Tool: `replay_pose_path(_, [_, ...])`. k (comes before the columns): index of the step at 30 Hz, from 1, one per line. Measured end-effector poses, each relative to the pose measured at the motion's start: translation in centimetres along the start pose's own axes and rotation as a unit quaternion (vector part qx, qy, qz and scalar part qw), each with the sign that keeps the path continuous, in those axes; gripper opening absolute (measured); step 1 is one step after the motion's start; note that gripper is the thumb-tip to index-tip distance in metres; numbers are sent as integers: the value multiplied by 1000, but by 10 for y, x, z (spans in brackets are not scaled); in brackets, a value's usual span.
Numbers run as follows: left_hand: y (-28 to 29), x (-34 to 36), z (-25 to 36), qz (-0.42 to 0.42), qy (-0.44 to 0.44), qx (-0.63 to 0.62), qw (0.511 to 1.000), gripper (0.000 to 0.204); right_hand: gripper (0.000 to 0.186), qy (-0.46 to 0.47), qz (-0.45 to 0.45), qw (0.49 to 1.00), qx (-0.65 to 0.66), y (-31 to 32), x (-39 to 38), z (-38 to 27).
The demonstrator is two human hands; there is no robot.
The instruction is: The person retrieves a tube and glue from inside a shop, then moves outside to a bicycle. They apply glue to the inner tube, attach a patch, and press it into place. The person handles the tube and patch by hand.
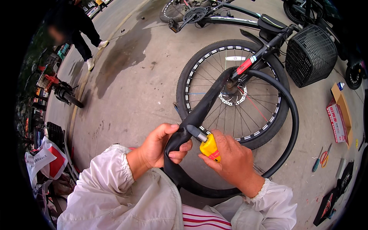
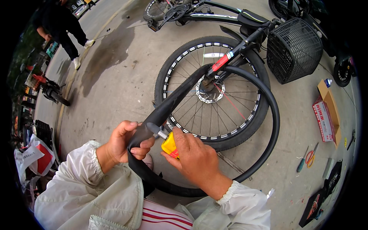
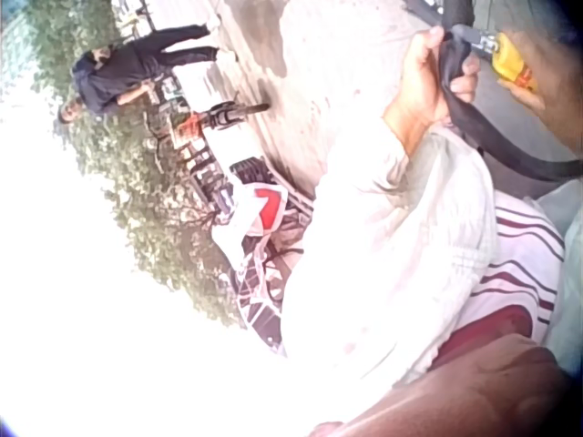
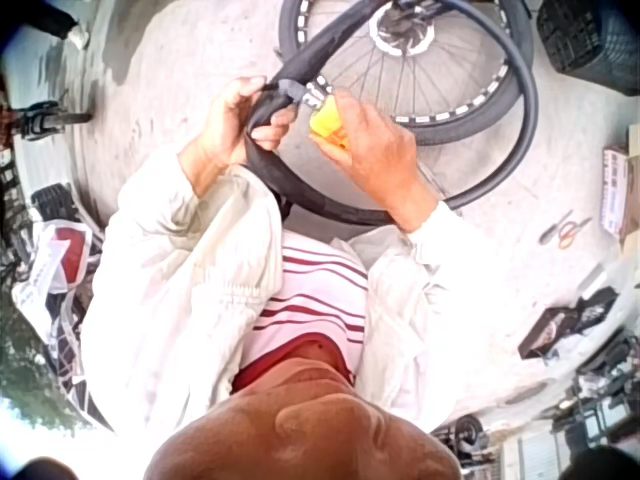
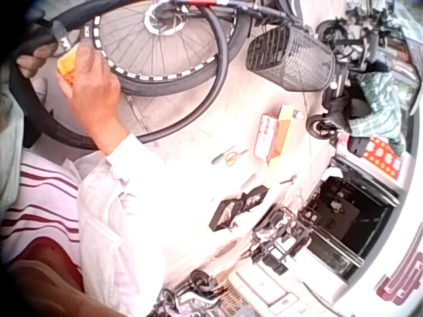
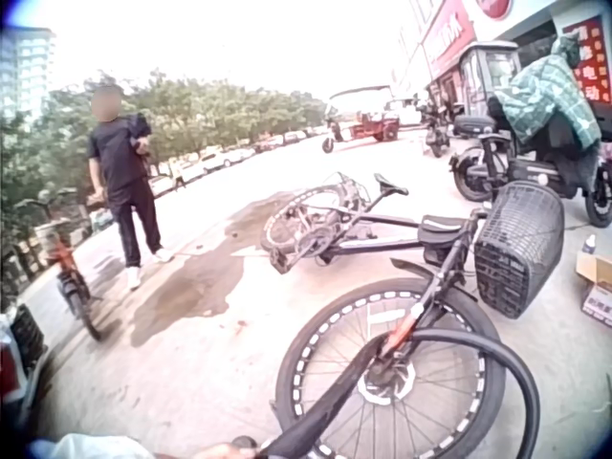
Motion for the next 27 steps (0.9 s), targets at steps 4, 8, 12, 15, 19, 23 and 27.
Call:
replay_pose_path(4, [0,1,0,-5,-1,2,1000,43,66,3,4,1000,5,1,2,-3])
replay_pose_path(8, [-2,3,1,-19,-1,-12,1000,46,66,-3,2,1000,5,4,1,-1])
replay_pose_path(12, [4,1,1,5,-2,-18,1000,67,65,-13,4,1000,-1,0,1,2])
replay_pose_path(15, [4,1,1,7,-1,-13,1000,67,64,9,10,1000,11,3,1,-5])
replay_pose_path(19, [4,1,1,7,-1,-18,1000,68,64,-18,4,1000,2,-1,3,5])
replay_pose_path(23, [7,1,0,5,2,-22,1000,61,65,-31,-4,1000,-3,-4,3,9])
replay_pose_path(27, [9,0,1,22,0,7,1000,47,65,-34,-6,999,-4,-1,4,10])
Point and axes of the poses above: each hand's wrist, its own x-axis towards the middle knuckle, its own y-axis out of the back of the hand, z = x × y, the point moved 8 cm from there along x, towards the middle knuckle, and after that the axes turned 6 degrees about -z, right-handed, at the moved point
